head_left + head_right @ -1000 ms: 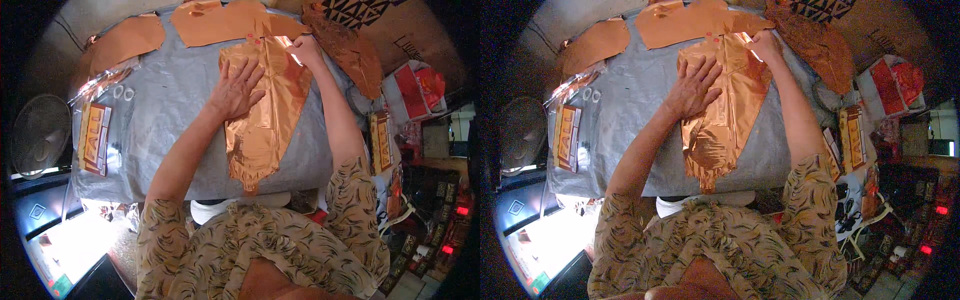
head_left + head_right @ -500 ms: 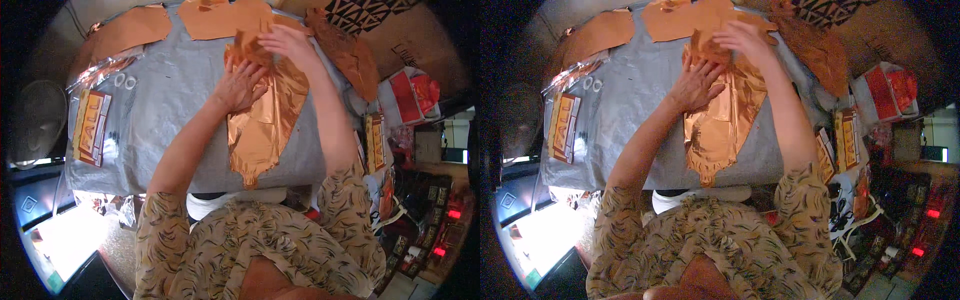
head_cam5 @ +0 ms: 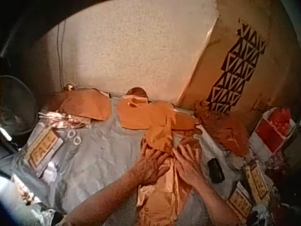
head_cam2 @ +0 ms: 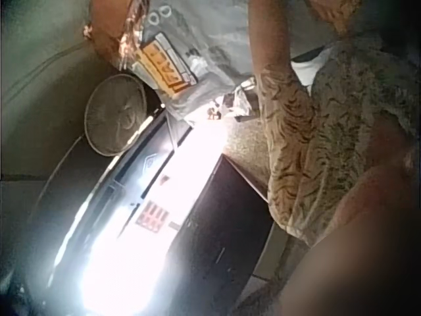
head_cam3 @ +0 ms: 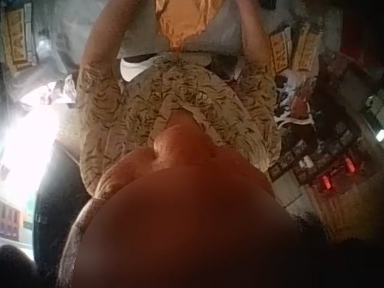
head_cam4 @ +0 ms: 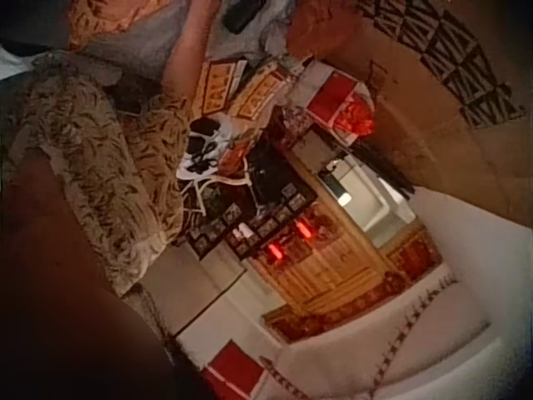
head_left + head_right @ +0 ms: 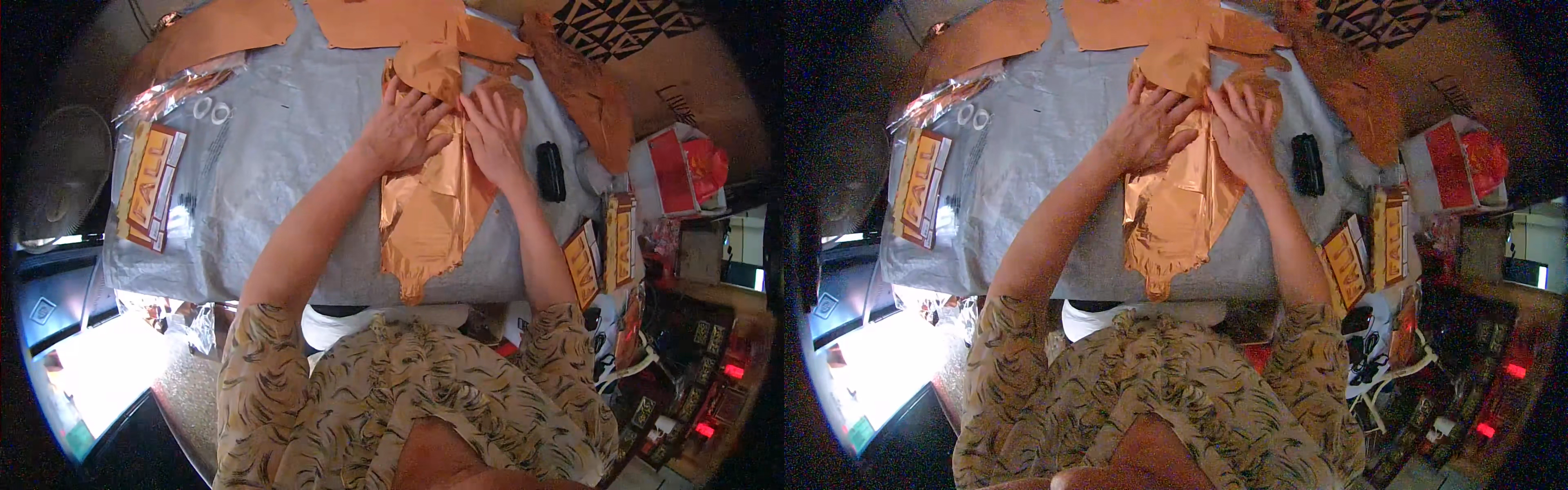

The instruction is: Folding and placing copper-colored foil balloons into plastic sleeves with cardboard inserts.

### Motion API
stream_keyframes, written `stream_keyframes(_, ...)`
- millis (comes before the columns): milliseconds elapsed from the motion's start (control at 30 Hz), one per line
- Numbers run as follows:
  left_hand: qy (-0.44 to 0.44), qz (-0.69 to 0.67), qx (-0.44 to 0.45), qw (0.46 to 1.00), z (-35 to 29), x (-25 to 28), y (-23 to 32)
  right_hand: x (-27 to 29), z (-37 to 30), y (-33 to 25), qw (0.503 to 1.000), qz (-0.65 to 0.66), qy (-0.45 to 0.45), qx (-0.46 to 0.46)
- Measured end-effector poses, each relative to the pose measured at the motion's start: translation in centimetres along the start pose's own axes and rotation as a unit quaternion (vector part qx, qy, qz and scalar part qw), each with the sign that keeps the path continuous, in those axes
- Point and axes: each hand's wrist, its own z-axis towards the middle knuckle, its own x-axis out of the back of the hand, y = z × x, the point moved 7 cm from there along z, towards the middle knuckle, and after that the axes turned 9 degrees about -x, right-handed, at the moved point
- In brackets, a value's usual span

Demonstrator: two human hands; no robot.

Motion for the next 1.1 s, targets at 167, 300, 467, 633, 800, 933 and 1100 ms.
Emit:
stream_keyframes(167, -0.036, -0.007, 0.011, 0.999, -0.2, -0.6, -0.2, -0.5, -0.2, 0.0, 1.000, 0.013, -0.025, 0.000)
stream_keyframes(300, -0.047, -0.015, 0.011, 0.999, -0.1, -0.5, -0.1, -0.6, -0.3, 0.2, 1.000, 0.017, -0.019, 0.012)
stream_keyframes(467, -0.104, -0.007, 0.035, 0.994, -0.2, -1.4, -0.3, -0.2, -0.5, -0.4, 0.999, -0.033, -0.001, 0.029)
stream_keyframes(633, -0.088, -0.004, 0.031, 0.996, -0.4, -1.6, -0.5, 0.9, -0.1, -1.0, 0.995, -0.079, -0.002, 0.054)
stream_keyframes(800, -0.139, -0.017, 0.032, 0.990, -0.3, -2.1, -0.8, 1.2, -0.2, -0.4, 0.996, -0.063, 0.007, 0.066)
stream_keyframes(933, -0.027, -0.067, 0.062, 0.995, -1.1, -1.6, -3.9, 1.0, -0.1, -0.9, 0.995, -0.071, 0.013, 0.070)
stream_keyframes(1100, 0.144, -0.077, 0.115, 0.980, 0.0, 4.3, -2.2, 0.5, -0.2, 0.0, 0.995, -0.086, -0.005, 0.050)
